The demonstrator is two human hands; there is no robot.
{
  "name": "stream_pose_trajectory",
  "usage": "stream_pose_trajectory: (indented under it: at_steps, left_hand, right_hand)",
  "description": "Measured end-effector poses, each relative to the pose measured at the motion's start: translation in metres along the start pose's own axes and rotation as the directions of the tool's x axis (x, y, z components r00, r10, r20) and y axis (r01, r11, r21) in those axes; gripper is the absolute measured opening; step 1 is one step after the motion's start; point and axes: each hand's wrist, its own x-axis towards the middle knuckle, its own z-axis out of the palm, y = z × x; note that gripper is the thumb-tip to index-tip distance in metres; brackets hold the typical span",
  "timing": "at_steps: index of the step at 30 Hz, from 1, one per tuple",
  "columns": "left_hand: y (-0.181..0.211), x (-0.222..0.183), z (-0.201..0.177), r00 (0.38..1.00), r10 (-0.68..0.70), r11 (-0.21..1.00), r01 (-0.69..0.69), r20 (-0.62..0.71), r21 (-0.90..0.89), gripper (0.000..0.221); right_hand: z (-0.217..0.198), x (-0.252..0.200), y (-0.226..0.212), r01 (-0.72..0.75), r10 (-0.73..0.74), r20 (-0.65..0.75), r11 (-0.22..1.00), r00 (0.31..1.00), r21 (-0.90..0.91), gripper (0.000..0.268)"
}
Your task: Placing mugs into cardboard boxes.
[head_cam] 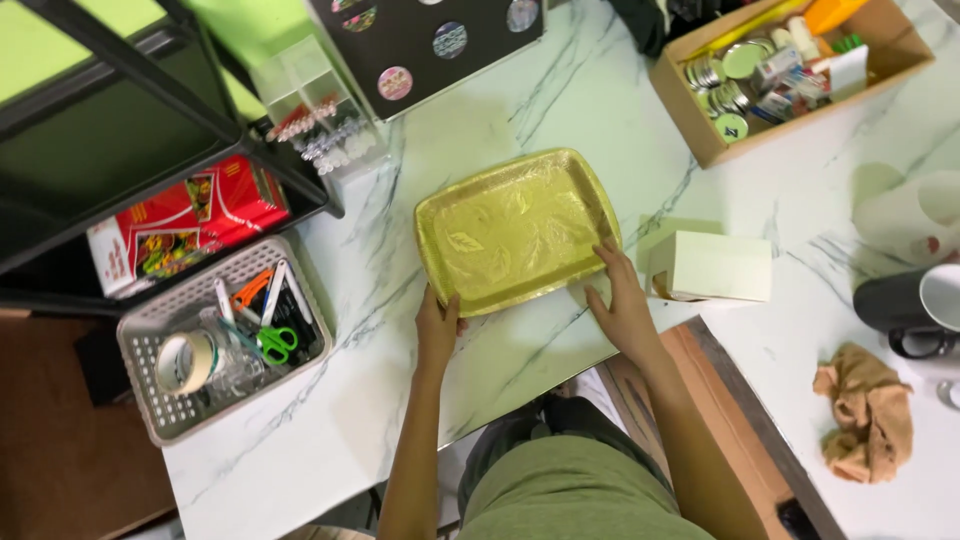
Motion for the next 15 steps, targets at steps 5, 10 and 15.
stream_pose_trajectory:
  at_steps: [5, 10, 15]
  left_hand:
    - [0.014, 0.008, 0.002, 0.993, -0.012, 0.983, -0.01, 0.117, 0.185, 0.061]
    - [0.006, 0.016, 0.02, 0.981, 0.053, 0.974, -0.091, 0.185, 0.206, 0.065]
    - [0.006, 0.023, 0.037, 0.974, 0.034, 0.981, -0.075, 0.223, 0.178, 0.063]
  right_hand:
    - [-0.066, 0.007, -0.011, -0.04, 0.03, -0.034, 0.948, 0.999, -0.316, 0.079]
    - [-0.101, 0.014, 0.032, -0.186, 0.261, 0.007, 0.71, 0.965, -0.68, 0.117]
    - [-0.101, 0.022, 0.03, -0.145, 0.291, 0.067, 0.648, 0.954, -0.748, 0.112]
